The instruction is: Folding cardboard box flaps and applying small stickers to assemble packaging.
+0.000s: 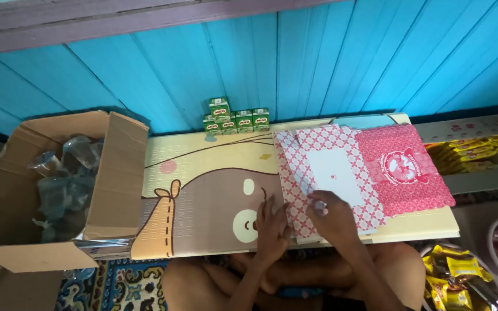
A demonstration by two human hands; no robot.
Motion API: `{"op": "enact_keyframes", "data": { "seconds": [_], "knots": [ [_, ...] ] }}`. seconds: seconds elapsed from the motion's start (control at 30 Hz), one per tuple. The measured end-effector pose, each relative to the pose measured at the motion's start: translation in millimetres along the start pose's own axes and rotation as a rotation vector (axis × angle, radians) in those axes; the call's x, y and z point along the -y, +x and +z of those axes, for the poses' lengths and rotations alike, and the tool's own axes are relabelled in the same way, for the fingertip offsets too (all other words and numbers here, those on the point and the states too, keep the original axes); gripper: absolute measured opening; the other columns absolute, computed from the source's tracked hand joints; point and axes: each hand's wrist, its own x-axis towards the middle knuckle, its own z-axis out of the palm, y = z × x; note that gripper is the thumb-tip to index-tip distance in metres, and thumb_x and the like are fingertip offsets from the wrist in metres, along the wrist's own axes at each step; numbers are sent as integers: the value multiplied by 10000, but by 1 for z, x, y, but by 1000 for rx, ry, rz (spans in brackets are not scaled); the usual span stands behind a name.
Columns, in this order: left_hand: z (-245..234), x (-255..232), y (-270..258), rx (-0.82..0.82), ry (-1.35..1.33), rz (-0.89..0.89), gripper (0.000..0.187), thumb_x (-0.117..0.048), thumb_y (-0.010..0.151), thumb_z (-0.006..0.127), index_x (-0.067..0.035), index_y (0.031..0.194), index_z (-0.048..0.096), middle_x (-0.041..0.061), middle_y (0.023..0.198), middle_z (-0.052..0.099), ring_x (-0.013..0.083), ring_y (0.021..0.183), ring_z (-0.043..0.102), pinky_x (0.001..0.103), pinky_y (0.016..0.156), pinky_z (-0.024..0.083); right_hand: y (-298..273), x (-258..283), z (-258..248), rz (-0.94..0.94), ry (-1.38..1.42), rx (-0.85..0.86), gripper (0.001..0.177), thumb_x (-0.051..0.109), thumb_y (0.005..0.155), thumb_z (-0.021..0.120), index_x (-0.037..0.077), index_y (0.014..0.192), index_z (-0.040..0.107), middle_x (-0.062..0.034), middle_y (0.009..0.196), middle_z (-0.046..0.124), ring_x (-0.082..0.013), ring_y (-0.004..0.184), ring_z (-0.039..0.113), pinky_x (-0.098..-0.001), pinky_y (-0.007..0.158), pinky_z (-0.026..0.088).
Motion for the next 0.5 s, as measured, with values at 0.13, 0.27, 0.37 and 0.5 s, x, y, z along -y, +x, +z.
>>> {"op": "enact_keyframes", "data": {
  "seconds": [0.13, 0.27, 0.37, 0.5],
  "knots": [
    [1, 3, -2, 56, -9, -63, 595, -187, 850, 664, -213, 1436, 561, 168, 1641, 259, 461, 1493, 189, 587, 1137, 261, 8, 20, -31, 38, 21, -31, 291, 83, 837, 682, 7, 1105, 768, -128, 1046, 804, -229, 715, 764, -297, 591, 626],
    [2, 4, 0, 19, -41, -22, 555, -194, 855, 671, -186, 1402, 581, 170, 1624, 289, 455, 1483, 220, 576, 1140, 268, 18, 33, -72, 163, -61, -112, 304, 69, 904, 670, 59, 1194, 760, -200, 1065, 779, -286, 762, 784, -336, 540, 639],
    [8, 17, -3, -1, -55, -19, 568, -205, 828, 669, -179, 1390, 591, 169, 1614, 312, 453, 1472, 243, 580, 1130, 280, 21, 32, -104, 73, -126, -261, 289, 81, 921, 695, 53, 1196, 779, -184, 974, 766, -268, 691, 732, -353, 567, 584],
    [15, 37, -1, -34, -132, 0, 579, -161, 791, 664, -158, 1368, 617, 179, 1586, 385, 432, 1455, 294, 551, 1144, 297, 27, 51, -146, -89, -232, -416, 292, 39, 945, 688, -10, 1213, 793, -165, 799, 734, -218, 523, 571, -338, 490, 451]
  ]
}}
